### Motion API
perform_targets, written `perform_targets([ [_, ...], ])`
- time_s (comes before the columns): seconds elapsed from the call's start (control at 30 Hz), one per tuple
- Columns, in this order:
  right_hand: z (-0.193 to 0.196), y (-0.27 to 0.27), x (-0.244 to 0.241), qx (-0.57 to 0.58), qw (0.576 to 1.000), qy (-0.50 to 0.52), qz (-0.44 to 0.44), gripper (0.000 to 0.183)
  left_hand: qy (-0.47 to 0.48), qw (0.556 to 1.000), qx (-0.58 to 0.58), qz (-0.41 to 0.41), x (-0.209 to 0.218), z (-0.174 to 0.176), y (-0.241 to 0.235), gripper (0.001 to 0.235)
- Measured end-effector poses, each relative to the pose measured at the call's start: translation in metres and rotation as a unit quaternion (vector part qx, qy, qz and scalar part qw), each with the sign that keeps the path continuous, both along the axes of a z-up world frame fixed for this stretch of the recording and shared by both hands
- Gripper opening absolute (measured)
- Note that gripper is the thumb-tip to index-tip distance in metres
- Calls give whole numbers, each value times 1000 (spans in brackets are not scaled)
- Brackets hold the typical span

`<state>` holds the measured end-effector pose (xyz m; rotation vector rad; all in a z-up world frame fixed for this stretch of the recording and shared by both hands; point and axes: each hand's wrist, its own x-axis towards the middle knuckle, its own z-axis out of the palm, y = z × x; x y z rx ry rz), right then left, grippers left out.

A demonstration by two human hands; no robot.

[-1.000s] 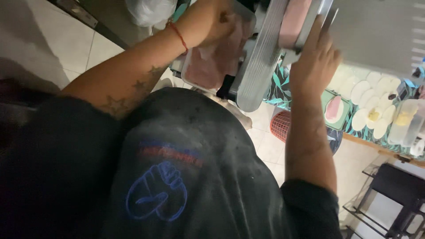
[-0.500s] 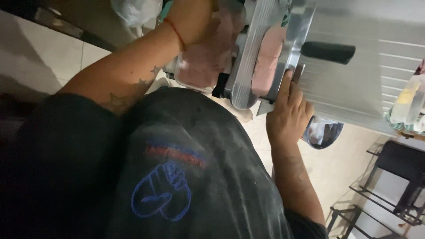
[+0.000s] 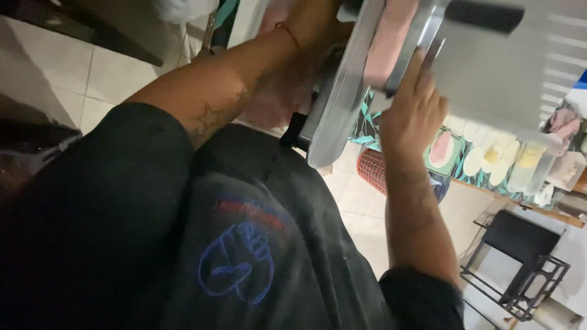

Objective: Slicing meat using a manual commercial meat slicer

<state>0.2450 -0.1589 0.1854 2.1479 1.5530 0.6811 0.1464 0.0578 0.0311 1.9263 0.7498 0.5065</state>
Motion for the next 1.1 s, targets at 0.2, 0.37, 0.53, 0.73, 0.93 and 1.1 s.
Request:
perform_targets([
  [0.2,-5,48,51,68,995,-43,66,84,-124,992,-13,24,33,-13,-8,16],
  [0.37,-8,73,79,79,989,-50,111,44,-148,987,52,-38,6,-12,-3,26],
  [0.53,-10,75,83,109,985,-8,131,56,-100,994,42,7,-41,-9,9,32],
  [0.73,3,54,36,65,996,3,59,89,-80,989,124,34,-89,24,21,24],
  [0.93,6,2,-13,105,990,-26,93,65,-65,987,138,-40,-68,23,24,19],
  [1.1,13,-35,-51,62,995,-66,31,58,-104,983,74,-131,-38,0,29,14],
])
